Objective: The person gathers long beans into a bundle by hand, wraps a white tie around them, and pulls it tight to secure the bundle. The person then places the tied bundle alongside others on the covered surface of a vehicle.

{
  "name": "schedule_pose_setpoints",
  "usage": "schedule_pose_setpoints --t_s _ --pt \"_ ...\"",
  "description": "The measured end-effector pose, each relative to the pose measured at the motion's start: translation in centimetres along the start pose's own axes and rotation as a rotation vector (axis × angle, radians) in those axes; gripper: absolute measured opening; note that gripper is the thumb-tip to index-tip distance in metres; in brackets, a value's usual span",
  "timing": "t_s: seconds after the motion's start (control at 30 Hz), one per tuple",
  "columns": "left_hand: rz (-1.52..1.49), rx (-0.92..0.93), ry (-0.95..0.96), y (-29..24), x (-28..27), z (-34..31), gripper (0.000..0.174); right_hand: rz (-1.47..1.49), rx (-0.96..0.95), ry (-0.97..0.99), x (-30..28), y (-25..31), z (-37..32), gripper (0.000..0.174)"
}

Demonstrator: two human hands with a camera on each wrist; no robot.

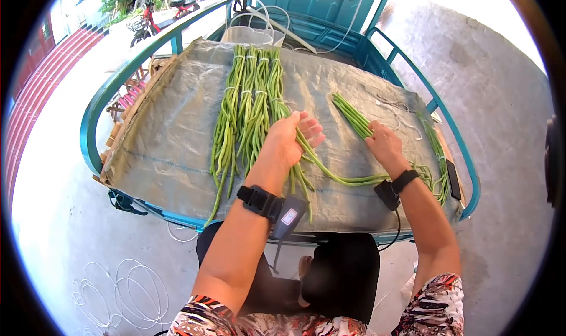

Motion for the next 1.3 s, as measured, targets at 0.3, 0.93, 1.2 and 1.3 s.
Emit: schedule_pose_setpoints --t_s 0.3,0.93,1.2,1.3 --pt "0.059 -0.097 0.024 0.7 -0.6 0.6 0.024 0.789 0.15 -0.034 -1.2 4.9 -1.8 0.022" --pt "0.028 0.016 0.23 0.1 0.3 -0.2 0.021 1.071 0.007 0.271 -0.2 10.0 -6.8 0.019" --pt "0.094 0.062 0.23 0.3 0.9 -0.9 0.021 0.994 -0.049 0.222 -1.6 10.1 -7.3 0.019" --pt "0.179 0.119 0.218 0.0 1.6 -1.8 0.02 0.975 -0.077 0.193 -1.1 9.8 -7.4 0.019"
Point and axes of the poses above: each hand's wrist, its own z-axis towards the middle knuckle, its own x-axis out of the palm, y = z × x, the point moved 5 cm from there along z, towards the middle knuckle, and after that the axes turned 5 degrees about -z, right-handed, at the moved point
